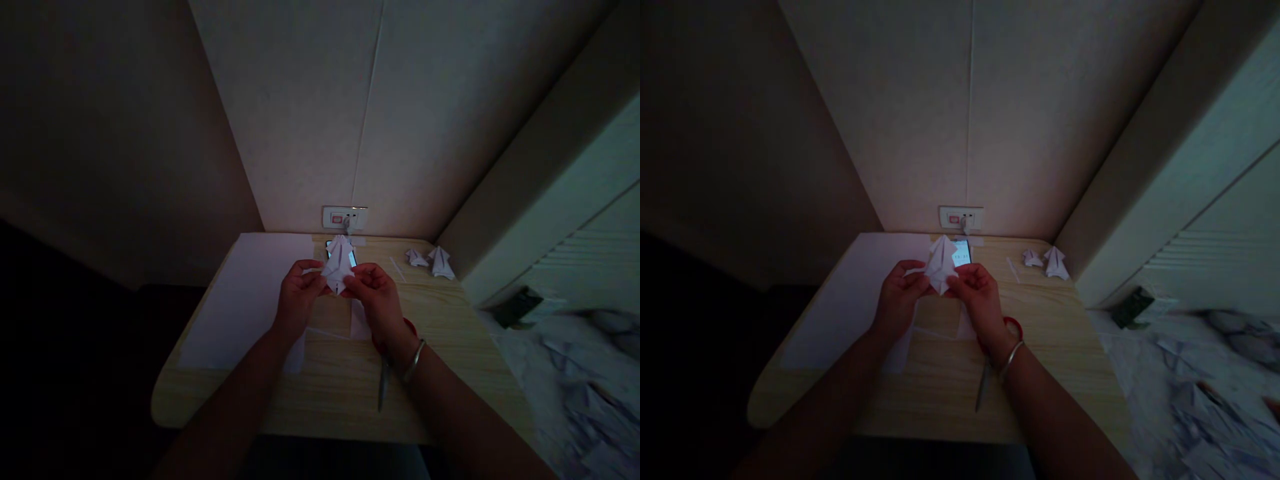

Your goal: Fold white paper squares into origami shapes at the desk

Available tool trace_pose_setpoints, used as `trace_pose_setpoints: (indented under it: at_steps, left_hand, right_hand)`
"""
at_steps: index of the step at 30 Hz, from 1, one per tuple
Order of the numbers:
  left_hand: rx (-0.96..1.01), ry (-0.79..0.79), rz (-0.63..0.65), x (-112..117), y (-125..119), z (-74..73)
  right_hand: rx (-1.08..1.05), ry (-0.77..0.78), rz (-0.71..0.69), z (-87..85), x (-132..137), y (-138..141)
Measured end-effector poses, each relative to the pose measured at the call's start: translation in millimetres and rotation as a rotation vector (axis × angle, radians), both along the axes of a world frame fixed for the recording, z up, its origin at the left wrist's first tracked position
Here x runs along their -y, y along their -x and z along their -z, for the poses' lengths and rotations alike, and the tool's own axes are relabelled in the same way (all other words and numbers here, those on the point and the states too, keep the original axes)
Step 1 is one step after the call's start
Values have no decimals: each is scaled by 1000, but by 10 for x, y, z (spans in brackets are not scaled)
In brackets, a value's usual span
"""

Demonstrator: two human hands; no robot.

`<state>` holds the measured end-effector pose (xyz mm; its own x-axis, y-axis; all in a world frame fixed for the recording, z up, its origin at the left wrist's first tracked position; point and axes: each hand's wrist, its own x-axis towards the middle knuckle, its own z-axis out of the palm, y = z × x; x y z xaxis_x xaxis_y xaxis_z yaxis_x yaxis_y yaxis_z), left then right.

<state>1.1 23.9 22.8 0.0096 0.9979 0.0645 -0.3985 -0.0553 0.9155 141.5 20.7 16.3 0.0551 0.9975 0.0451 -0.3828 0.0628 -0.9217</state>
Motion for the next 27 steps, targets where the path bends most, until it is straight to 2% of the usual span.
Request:
trace_pose_setpoints:
  at_steps: [6, 14, 19, 21, 24, 27]
  left_hand:
    - [11, 45, -5, -10, -12, 30]
    - [36, 37, -89, -14, 4, 14]
    - [171, 80, -9, 20, -85, 28]
    - [167, 105, 13, 26, -123, 50]
    - [125, 101, -32, 11, -133, 87]
    - [20, 46, -66, -16, -83, 106]
  right_hand:
    - [15, -5, 93, -44, 13, 2]
    - [59, -16, 53, -27, 1, -12]
    - [88, -101, 128, -44, 14, 3]
    - [129, -125, 161, -35, 20, 21]
    - [200, -170, 147, -8, 39, 38]
    - [437, -243, 77, -9, 74, 5]
